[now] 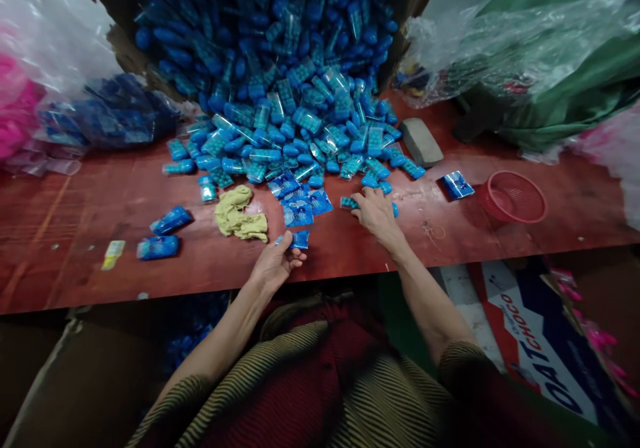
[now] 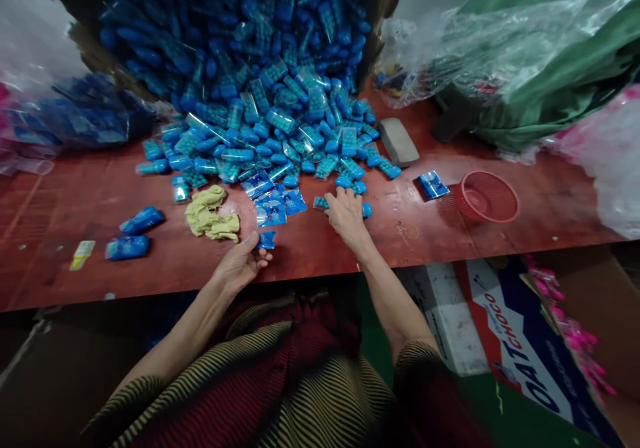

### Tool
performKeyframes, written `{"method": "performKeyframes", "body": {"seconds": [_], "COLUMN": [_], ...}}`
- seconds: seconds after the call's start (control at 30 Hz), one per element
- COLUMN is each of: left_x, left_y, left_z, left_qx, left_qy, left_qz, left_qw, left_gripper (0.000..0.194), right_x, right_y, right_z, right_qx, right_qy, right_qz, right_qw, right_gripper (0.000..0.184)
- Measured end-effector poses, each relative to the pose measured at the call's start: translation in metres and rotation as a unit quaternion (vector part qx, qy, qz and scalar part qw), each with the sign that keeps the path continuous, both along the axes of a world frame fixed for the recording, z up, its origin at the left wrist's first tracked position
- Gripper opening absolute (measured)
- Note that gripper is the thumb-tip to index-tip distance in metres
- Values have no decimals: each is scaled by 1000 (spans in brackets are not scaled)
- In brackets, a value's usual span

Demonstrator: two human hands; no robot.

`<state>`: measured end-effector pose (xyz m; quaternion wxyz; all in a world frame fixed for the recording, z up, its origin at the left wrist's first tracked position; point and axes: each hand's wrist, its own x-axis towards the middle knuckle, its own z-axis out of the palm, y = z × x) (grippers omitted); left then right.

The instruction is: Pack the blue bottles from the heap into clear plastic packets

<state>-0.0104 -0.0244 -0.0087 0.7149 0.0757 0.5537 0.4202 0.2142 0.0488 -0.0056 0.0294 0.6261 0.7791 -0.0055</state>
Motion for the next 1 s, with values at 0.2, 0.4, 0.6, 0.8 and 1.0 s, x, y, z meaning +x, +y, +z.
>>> {"method": "performKeyframes", "body": {"seconds": [0.2,0.4,0.6,0.8,1.0], "left_x": [0,3,-4,-2,-11], "left_y": [-3,-7,-11,-10,-13], "left_z": [-5,-7,-11,-14,-11], "left_qx": [18,123,139,120,86], "left_qy": [2,76,47,-7,-43], "left_qz": [-5,-34,9,19,-17], "left_qw": [1000,989,989,993,995], "left_gripper": [29,41,35,34,29], "right_x": [-22,-75,-88,-95,-92], "right_y": [-19,-48,-54,-64,-63], "right_z": [10,-4,-19,-20,-19], "right_qx": [34,-198,-219,-181,-164], "right_qy": [179,613,712,718,682], "right_qz": [6,6,-80,-96,-50], "right_qw": [983,765,662,665,711], "right_gripper": [38,42,39,29,30]}}
